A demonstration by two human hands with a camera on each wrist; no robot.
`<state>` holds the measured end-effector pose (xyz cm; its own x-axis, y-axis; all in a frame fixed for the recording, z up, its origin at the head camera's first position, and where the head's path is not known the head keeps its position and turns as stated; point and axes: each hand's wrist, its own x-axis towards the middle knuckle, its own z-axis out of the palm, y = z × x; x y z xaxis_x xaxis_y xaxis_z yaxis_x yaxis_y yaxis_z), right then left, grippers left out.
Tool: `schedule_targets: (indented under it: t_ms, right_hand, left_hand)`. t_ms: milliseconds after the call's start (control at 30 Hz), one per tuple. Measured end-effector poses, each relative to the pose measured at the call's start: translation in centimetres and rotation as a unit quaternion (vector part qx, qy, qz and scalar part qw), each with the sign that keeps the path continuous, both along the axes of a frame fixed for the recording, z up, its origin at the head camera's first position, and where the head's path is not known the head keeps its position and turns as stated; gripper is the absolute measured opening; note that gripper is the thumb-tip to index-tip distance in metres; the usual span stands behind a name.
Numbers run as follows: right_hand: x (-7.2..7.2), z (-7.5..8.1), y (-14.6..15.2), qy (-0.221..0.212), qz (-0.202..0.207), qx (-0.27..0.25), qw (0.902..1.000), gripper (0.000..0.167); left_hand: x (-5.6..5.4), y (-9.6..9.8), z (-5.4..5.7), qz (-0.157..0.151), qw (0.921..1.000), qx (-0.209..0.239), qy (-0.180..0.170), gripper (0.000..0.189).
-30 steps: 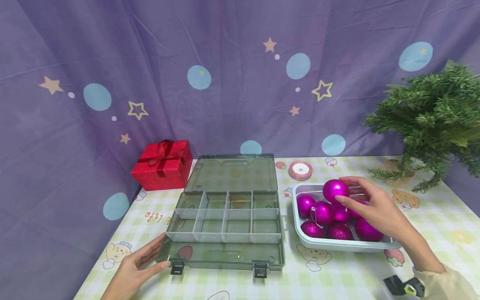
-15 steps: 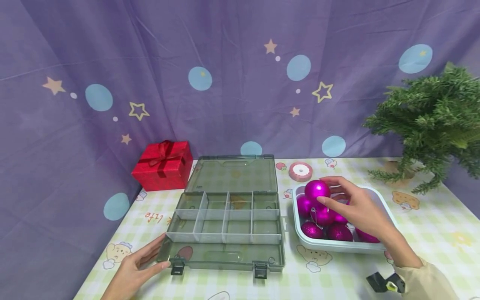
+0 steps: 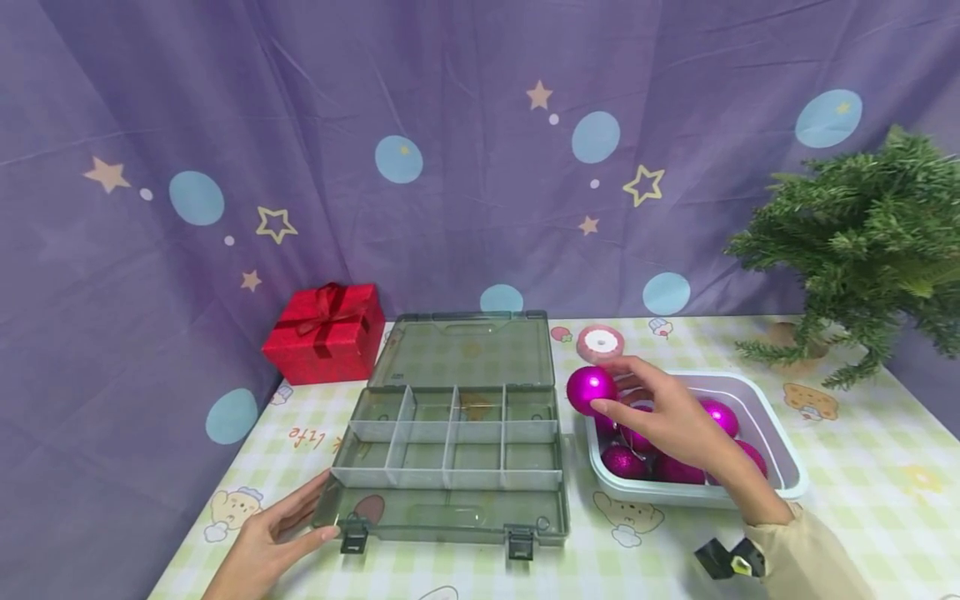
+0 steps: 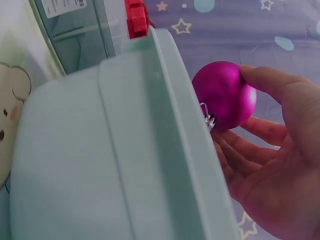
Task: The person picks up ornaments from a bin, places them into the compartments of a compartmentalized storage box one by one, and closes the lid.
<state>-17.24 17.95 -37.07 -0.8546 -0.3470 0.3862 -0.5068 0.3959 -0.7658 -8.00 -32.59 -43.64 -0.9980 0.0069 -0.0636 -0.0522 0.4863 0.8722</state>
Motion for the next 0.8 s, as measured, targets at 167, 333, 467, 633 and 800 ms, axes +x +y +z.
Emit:
schedule_targets:
  t_ms: [167, 333, 467, 633, 800]
  right_hand:
    - [-0.2, -0.2, -1.0, -0.002, 0.014, 0.003, 0.9999, 0.046]
    - [-0.4, -0.3, -1.9, -0.016, 0.039, -0.011, 0.9991, 0.043]
    - [-0.5, -0.5, -2.4, -0.026, 0.040, -0.005, 0.9988, 0.044]
    - [-0.6, -0.8, -3.0, -0.023, 0.038, 0.010, 0.9990, 0.047]
    - [-0.6, -0.9, -3.6, -0.011, 0.042, 0.047, 0.9980, 0.048]
  left_hand:
    - [0.1, 0.0, -0.1, 0.000, 1.0000, -0.004, 0.007, 0.071]
    - [0.0, 0.1, 0.0, -0.001, 0.9999, -0.004, 0.011, 0.071]
    - [-0.1, 0.1, -0.1, -0.009, 0.9997, -0.002, 0.023, 0.069]
    - [-0.1, 0.0, -0.2, -0.011, 0.9996, -0.003, 0.028, 0.068]
    - [-0.1, -0.1, -0.3, -0.007, 0.9996, -0.006, 0.027, 0.068]
